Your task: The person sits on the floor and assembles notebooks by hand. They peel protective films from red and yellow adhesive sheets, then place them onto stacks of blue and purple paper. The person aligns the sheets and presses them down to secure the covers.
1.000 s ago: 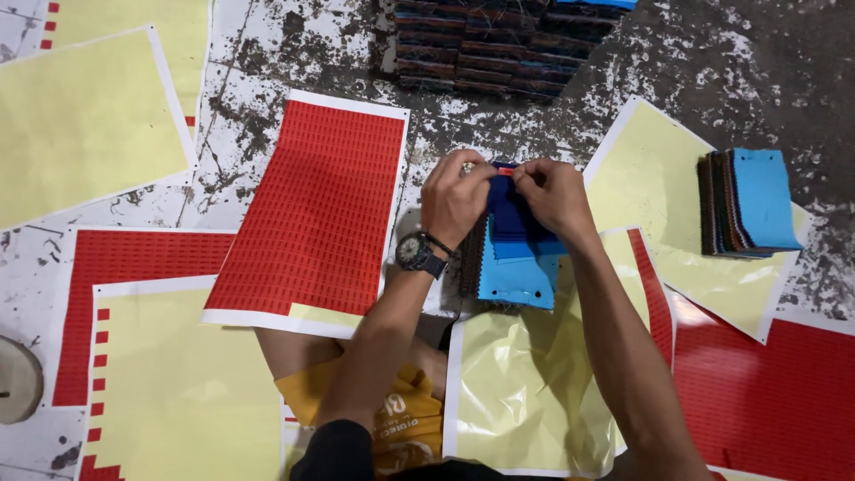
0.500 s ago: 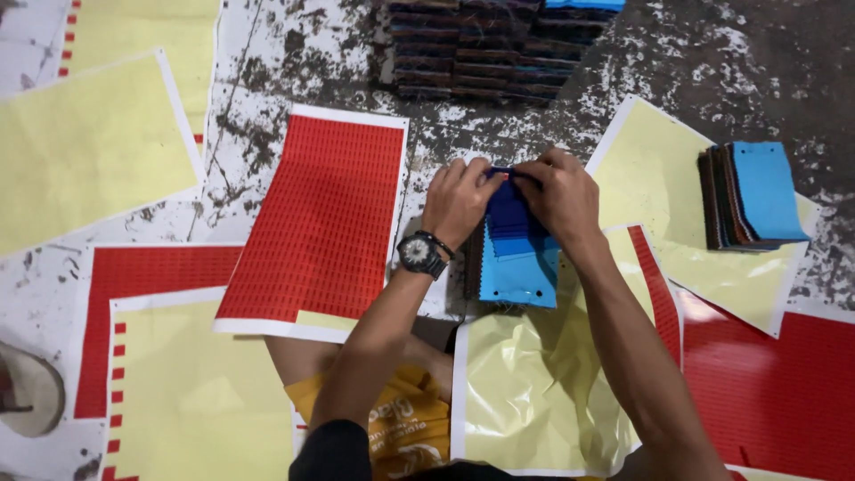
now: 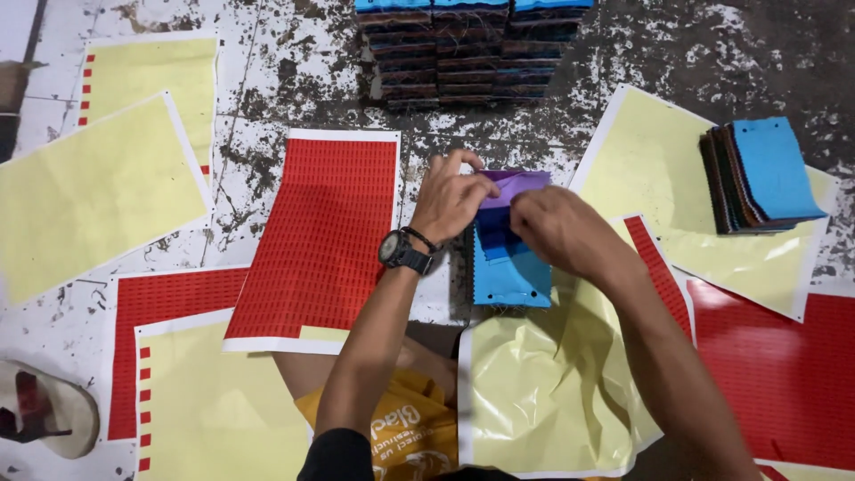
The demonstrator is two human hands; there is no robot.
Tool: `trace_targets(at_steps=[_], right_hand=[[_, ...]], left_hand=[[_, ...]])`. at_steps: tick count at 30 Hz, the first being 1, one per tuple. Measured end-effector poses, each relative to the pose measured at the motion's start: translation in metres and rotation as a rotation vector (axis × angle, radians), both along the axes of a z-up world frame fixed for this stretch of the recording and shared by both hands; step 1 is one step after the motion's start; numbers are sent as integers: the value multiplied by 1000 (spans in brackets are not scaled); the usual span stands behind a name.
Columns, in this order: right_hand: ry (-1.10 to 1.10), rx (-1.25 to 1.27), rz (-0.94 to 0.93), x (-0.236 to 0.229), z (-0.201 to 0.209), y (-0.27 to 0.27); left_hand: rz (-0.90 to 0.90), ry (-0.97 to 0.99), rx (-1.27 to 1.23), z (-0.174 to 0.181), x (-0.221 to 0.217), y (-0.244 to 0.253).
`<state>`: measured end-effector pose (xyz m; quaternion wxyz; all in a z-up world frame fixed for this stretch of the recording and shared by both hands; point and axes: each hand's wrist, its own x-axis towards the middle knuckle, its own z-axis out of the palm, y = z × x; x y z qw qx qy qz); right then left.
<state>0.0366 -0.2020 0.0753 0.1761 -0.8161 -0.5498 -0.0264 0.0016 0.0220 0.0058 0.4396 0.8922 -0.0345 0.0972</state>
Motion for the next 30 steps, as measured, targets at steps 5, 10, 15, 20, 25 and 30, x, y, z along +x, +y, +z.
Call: trace_targets(at_steps=[5,10,15,20,25,30], right_hand=[[57,-153,-2,-5,-8,-19],[184,-336,16,-11,19,-14],[11,-293,12,20,0,-4],[341,-237,-89,50,18,13],[493,-308,-158,62,25,17],[127,-244,-112,24,28,-2]], left_hand=[[14,-84,62,-13,3,1],[-49,-201,-1,-9,-2,-4],[13,99,31,-30,10,-8],[8,202,-261,-5,2,-5],[15,329,-417,18,-7,-2],[39,248,-228,55,-22,-7]])
